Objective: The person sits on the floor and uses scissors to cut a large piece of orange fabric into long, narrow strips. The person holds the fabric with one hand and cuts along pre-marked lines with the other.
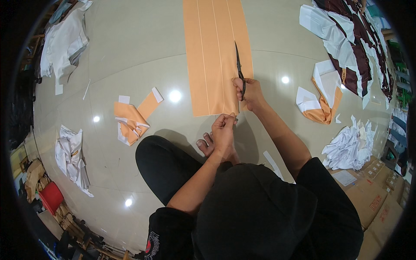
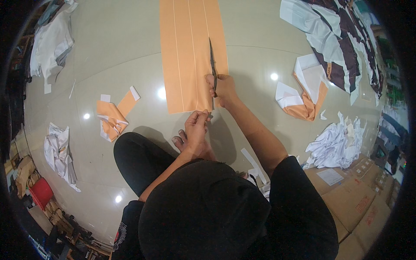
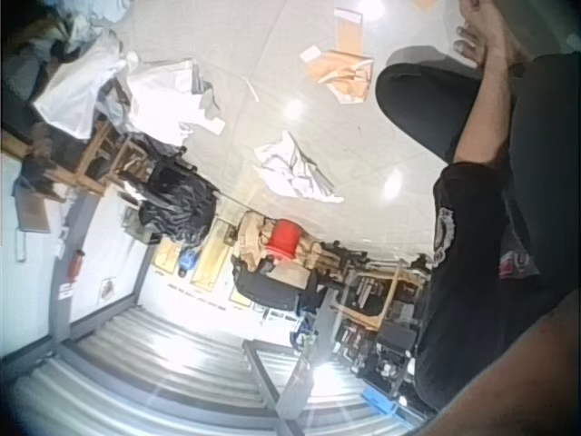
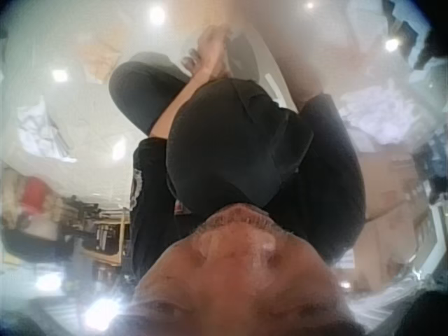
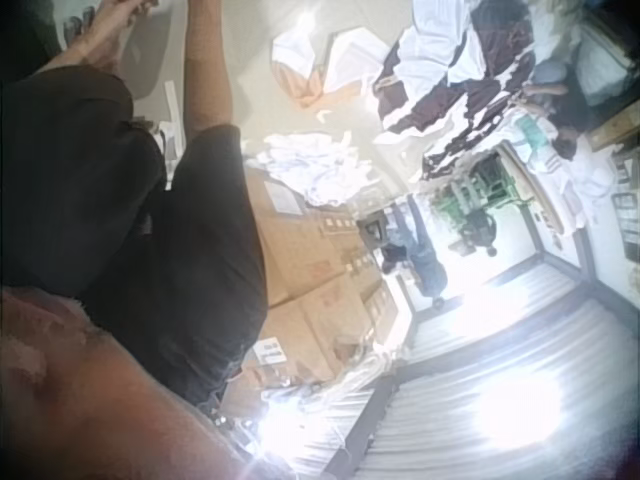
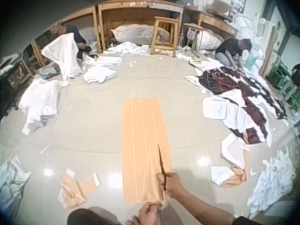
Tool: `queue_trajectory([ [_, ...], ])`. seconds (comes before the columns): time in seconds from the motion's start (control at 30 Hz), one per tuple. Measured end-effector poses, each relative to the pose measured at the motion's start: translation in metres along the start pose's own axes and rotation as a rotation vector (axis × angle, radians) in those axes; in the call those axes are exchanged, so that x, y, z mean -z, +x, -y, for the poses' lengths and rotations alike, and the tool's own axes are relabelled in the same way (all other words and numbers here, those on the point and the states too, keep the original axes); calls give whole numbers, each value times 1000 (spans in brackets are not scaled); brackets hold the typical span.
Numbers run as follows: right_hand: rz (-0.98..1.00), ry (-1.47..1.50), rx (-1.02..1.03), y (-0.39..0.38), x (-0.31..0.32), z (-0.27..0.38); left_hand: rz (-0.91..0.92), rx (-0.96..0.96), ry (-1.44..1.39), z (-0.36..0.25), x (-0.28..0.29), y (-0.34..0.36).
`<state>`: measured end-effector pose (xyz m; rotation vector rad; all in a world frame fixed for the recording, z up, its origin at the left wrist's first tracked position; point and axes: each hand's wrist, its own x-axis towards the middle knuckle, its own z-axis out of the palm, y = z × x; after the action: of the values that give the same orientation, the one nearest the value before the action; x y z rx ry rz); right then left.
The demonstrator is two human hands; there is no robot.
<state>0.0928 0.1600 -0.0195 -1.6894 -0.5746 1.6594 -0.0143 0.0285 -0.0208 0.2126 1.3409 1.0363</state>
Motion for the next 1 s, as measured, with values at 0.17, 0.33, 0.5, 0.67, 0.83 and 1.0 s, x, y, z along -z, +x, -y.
queue_trajectory([
  [0.17,-2,-17,-7,0,-3,8,4,-1,-12,1,1,0],
  [0.33,3,-17,-41,6,-7,20,10,-5,-21,1,1,0],
  [0.5,-6,-23,-35,11,-7,21,28,-40,-7,8,4,4],
  [0.67,3,-22,-27,12,-7,20,27,-40,-16,7,4,2],
  [0.83,-1,-36,-22,14,-6,17,29,-32,-8,5,3,2],
  [1.0,-8,-36,-20,14,-6,17,18,15,-28,-2,1,-2],
])
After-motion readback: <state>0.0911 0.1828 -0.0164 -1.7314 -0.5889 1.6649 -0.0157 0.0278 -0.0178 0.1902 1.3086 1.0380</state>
